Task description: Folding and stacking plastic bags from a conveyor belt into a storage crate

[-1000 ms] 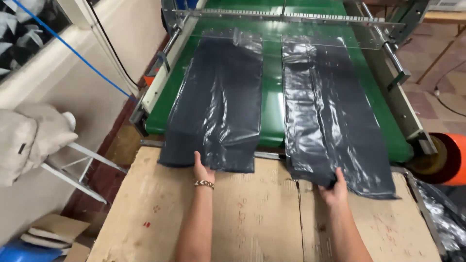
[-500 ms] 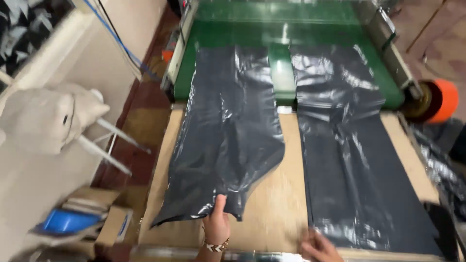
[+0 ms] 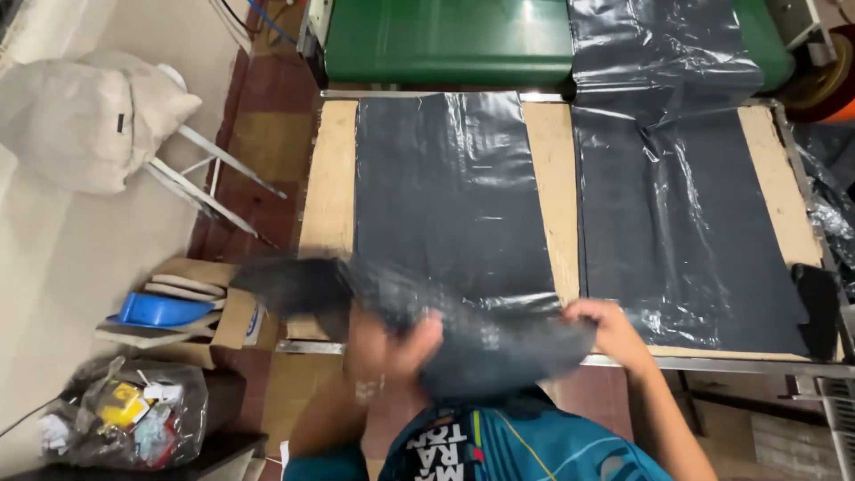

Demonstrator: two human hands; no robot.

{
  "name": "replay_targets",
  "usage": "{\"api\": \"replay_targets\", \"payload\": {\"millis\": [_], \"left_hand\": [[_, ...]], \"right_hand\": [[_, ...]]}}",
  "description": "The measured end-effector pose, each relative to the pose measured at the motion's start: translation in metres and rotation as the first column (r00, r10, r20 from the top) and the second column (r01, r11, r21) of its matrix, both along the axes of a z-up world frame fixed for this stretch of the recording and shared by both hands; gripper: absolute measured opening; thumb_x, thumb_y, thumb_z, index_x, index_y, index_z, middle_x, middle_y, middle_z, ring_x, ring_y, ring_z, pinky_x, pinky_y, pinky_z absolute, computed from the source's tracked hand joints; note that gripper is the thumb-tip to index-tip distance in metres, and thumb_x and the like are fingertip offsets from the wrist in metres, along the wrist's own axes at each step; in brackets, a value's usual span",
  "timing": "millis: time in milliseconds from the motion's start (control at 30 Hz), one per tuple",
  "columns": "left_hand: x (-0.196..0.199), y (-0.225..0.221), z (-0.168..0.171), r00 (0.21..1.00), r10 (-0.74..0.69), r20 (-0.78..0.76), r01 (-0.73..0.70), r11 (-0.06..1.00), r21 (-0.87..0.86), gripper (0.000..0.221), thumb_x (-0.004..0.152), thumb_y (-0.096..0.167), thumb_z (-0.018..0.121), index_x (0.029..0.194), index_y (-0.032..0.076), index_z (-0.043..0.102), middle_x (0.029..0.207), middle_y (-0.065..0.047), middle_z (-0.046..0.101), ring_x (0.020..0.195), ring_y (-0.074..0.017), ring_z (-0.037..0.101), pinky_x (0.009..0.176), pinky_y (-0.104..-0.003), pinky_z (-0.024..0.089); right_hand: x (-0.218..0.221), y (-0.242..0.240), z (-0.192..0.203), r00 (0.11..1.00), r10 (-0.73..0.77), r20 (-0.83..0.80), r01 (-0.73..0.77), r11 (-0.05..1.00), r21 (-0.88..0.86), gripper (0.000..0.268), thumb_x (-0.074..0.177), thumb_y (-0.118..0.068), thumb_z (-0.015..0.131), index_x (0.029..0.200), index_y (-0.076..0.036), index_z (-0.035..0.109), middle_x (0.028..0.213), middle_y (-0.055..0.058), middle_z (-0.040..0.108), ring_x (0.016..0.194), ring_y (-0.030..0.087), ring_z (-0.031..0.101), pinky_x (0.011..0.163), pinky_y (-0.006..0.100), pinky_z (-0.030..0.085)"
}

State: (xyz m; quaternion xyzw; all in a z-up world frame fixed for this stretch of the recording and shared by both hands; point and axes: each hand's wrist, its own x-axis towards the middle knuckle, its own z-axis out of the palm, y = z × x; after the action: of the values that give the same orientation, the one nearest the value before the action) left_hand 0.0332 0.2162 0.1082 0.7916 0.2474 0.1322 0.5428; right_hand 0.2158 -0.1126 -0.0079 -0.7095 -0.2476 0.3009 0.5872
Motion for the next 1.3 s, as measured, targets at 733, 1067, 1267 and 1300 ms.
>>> {"api": "replay_targets", "payload": {"millis": [733, 1067, 1267, 1300], "left_hand": [[0.010, 0.089, -0.199, 0.770, 0.269, -0.578, -0.160, 0.959, 0.233, 0.041, 0.087, 0.054, 0.067, 0.105, 0.016, 0.069, 0.104, -0.005, 0.075, 0.104, -0.0289, 0.070, 0.087, -0.045, 0.055], [-0.029, 0.057, -0.230, 0.734, 0.446, -0.512, -0.033, 0.777, 0.629, 0.013, 0.083, 0.031, 0.065, 0.087, 0.019, 0.065, 0.078, -0.003, 0.067, 0.085, -0.0259, 0.069, 0.075, -0.040, 0.057], [0.124, 0.046, -0.196, 0.990, -0.033, 0.135, -0.092, 0.574, 0.814, 0.034, 0.083, 0.038, 0.077, 0.106, 0.014, 0.067, 0.111, -0.008, 0.065, 0.113, -0.0312, 0.061, 0.094, -0.046, 0.051], [0.146, 0.038, -0.192, 0.991, -0.030, 0.133, -0.091, 0.573, 0.814, 0.034, 0.083, 0.038, 0.077, 0.106, 0.014, 0.067, 0.111, -0.008, 0.065, 0.113, -0.0312, 0.061, 0.094, -0.046, 0.051]], "right_hand": [[0.095, 0.078, -0.080, 0.905, -0.421, -0.061, 0.357, 0.830, -0.430, 0.073, 0.083, -0.027, 0.082, 0.141, 0.003, 0.049, 0.123, 0.031, 0.063, 0.117, 0.045, 0.059, 0.094, 0.058, 0.050], [0.059, 0.043, -0.082, 0.955, -0.177, 0.240, 0.297, 0.597, -0.745, 0.066, 0.081, -0.027, 0.076, 0.138, -0.011, 0.046, 0.110, 0.019, 0.074, 0.112, 0.043, 0.065, 0.094, 0.057, 0.052], [0.177, 0.140, -0.049, 0.791, -0.150, 0.594, 0.500, 0.718, -0.485, 0.078, 0.083, -0.039, 0.082, 0.136, 0.007, 0.047, 0.121, 0.030, 0.061, 0.115, 0.048, 0.060, 0.097, 0.055, 0.048], [0.204, 0.161, -0.062, 0.793, -0.148, 0.591, 0.497, 0.719, -0.486, 0.078, 0.083, -0.039, 0.082, 0.136, 0.007, 0.047, 0.121, 0.030, 0.061, 0.115, 0.048, 0.060, 0.097, 0.055, 0.048]]}}
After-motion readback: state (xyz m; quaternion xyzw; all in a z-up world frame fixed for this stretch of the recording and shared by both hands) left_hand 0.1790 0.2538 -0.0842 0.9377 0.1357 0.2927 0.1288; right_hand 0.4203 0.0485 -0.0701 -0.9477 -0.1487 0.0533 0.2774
